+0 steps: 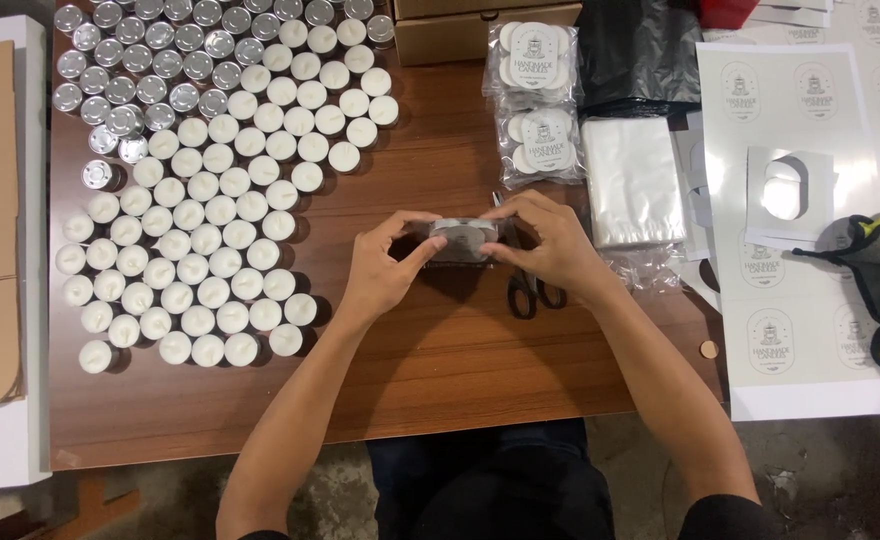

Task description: Cutting out circular adhesive labels from a printed sheet and applying them to the base of small tealight candles.

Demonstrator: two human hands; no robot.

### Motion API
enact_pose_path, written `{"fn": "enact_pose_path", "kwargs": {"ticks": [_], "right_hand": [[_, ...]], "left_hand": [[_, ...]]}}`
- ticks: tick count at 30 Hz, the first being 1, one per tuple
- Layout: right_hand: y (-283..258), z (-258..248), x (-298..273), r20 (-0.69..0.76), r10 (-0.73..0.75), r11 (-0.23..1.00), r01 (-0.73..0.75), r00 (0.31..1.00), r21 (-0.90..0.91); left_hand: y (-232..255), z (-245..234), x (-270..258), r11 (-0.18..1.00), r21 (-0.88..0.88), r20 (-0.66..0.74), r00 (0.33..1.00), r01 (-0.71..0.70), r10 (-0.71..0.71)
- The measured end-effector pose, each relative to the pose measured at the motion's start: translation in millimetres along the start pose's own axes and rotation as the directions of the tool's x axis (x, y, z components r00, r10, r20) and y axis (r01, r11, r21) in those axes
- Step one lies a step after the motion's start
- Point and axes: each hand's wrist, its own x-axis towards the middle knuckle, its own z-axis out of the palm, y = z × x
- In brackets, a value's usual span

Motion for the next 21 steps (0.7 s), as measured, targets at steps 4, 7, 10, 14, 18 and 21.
{"fn": "enact_pose_path", "kwargs": {"ticks": [4, 7, 10, 14, 18, 21], "right_hand": [[-10.5, -0.8, 1.2, 0.045, 0.103, 0.991, -0.106, 0.994, 0.079], [-12.6, -0.1, 0.3, 0.104, 0.198, 0.964, -0.213, 0.975, 0.159], [-17.5, 2.6, 0.6, 0.064, 0.312, 0.878, -0.313, 0.948, 0.362], [-27.0, 1.5, 2.2, 0.047, 0.412, 0.786, -0.38, 0.91, 0.487], [-33.2, 3.0, 3.1, 0.042, 0.466, 0.756, -0.422, 0.884, 0.5], [-35.5, 1.5, 3.3, 0.027, 0.449, 0.775, -0.405, 0.893, 0.486]], "left_hand": [[1.6, 2.1, -2.5, 0.992, -0.07, -0.008, 0.995, 0.101, -0.102], [1.4, 6.9, -5.7, 0.953, -0.215, -0.016, 0.974, 0.216, -0.224], [15.5, 12.3, -10.3, 0.93, -0.264, -0.064, 0.958, 0.255, -0.28], [37.5, 14.2, -13.4, 0.915, -0.267, -0.055, 0.944, 0.301, -0.326], [37.8, 16.0, -13.3, 0.906, -0.275, 0.001, 0.942, 0.322, -0.335], [35.4, 16.9, -13.9, 0.888, -0.311, -0.021, 0.931, 0.34, -0.364]]}}
